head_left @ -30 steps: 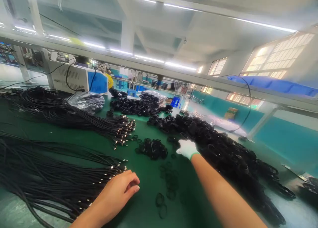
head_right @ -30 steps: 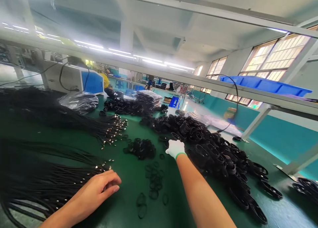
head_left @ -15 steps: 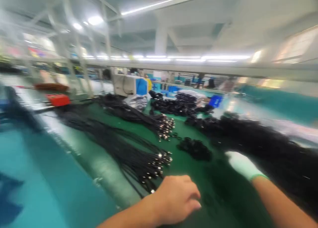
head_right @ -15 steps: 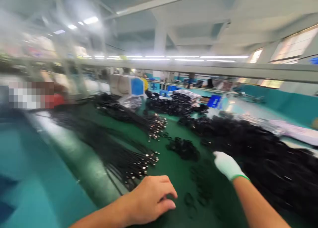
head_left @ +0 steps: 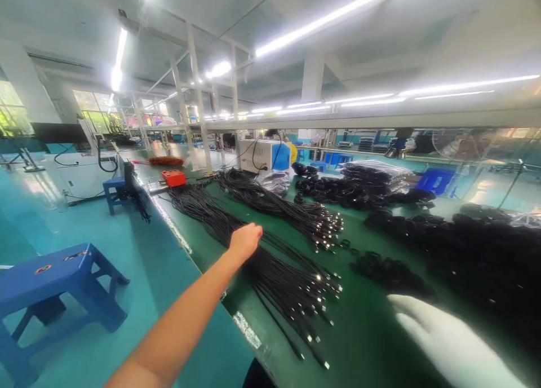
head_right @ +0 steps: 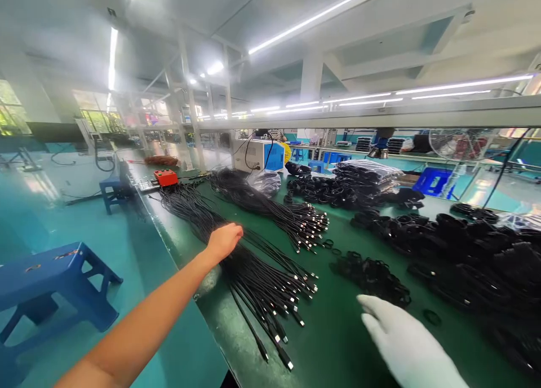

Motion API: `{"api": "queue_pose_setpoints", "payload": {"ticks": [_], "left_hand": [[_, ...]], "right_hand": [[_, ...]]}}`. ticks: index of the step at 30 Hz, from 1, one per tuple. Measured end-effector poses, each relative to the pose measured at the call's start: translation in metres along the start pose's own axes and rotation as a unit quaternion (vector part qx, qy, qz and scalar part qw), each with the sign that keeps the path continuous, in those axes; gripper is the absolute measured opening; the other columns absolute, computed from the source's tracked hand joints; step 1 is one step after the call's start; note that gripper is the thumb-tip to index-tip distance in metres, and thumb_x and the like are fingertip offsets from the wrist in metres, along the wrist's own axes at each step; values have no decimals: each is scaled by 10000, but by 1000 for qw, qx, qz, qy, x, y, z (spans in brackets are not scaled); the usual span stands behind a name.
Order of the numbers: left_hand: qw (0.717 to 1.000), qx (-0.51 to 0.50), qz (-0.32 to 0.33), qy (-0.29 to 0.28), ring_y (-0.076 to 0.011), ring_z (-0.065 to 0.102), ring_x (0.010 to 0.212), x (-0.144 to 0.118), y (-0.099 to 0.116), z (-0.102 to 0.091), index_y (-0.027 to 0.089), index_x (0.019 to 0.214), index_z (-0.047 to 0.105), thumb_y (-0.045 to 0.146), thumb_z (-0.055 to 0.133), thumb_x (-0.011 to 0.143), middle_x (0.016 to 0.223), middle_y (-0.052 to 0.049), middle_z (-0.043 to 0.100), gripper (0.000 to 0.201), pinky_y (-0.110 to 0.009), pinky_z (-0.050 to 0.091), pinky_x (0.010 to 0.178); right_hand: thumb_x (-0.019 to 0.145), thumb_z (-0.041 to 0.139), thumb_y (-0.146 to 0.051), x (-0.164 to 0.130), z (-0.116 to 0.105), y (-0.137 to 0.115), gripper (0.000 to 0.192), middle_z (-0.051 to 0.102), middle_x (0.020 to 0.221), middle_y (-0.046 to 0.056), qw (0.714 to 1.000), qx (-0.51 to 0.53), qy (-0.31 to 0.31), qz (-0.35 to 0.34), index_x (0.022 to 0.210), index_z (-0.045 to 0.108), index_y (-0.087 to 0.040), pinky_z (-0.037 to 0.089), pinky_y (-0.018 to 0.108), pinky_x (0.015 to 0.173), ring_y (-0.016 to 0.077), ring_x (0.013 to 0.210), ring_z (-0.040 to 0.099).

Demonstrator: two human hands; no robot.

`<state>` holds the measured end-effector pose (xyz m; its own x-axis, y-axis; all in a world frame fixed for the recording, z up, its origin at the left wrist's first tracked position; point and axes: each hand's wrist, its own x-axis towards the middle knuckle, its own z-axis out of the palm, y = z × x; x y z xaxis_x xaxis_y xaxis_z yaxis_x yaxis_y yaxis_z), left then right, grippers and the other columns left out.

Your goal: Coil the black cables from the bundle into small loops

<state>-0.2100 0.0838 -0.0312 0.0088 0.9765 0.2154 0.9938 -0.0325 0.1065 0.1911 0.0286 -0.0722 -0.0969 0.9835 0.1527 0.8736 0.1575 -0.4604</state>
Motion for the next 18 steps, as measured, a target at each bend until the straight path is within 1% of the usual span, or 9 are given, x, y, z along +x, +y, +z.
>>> {"api": "queue_pose_setpoints", "payload": {"ticks": [1,2,4,6,8,10,13,15,18], "left_hand": [[1000,3,10,-4,-183,578,943,7,6,4,172,1033,587,270,494,900,1052,-61,592,190,-365,480,811],[1000,5,21,-8,-185,576,951,13,13,8,159,1073,569,296,500,899,1090,-71,582,232,-384,489,819],[999,11,42,-15,-190,574,969,25,27,17,157,1126,544,313,510,896,1144,-83,563,280,-399,498,827],[998,20,55,-23,-194,573,977,34,36,24,162,1139,539,307,511,895,1157,-85,557,285,-399,500,827],[997,29,61,-33,-194,575,973,40,37,29,161,1141,538,306,513,895,1154,-85,559,287,-397,502,822],[997,35,64,-36,-191,578,966,43,34,30,160,1139,539,306,512,895,1149,-84,561,285,-394,504,818],[997,38,65,-25,-191,573,975,45,29,31,168,1139,540,307,504,899,1161,-85,556,279,-395,500,828],[996,37,72,-25,-191,572,978,45,29,34,169,1139,540,307,503,899,1164,-85,555,279,-396,499,831],[995,32,83,-44,-191,576,970,43,34,41,163,1137,540,307,508,897,1153,-84,560,282,-394,502,822]], "right_hand": [[739,491,-392,-1,5,-28,376,647,1137,97,998,-25,-54,-1,1045,682,-284,452,406,932,261,1039,610],[762,446,-355,-1,11,-54,432,619,1187,95,995,-48,-86,-16,1128,643,-239,413,417,985,261,1105,570],[805,377,-304,3,23,-93,477,568,1261,89,989,-88,-104,-61,1224,576,-190,356,419,1036,256,1178,511],[832,349,-282,12,34,-114,488,461,1370,77,983,-125,-91,-102,1274,528,-176,283,421,1079,257,1278,401],[845,367,-324,19,41,-122,512,340,1449,71,976,-150,-105,-116,1324,467,-175,218,454,1100,285,1346,276],[854,366,-398,20,45,-124,569,283,1472,85,970,-155,-153,-109,1369,394,-158,199,472,1100,301,1360,233],[866,327,-441,13,47,-128,615,319,1453,104,961,-155,-208,-95,1390,345,-120,181,462,1109,280,1347,276],[864,333,-423,6,47,-132,610,341,1441,98,959,-166,-212,-87,1392,339,-118,165,472,1112,272,1338,299],[866,339,-411,2,46,-135,589,354,1436,83,960,-175,-207,-72,1387,353,-136,183,488,1101,273,1324,324]]}}
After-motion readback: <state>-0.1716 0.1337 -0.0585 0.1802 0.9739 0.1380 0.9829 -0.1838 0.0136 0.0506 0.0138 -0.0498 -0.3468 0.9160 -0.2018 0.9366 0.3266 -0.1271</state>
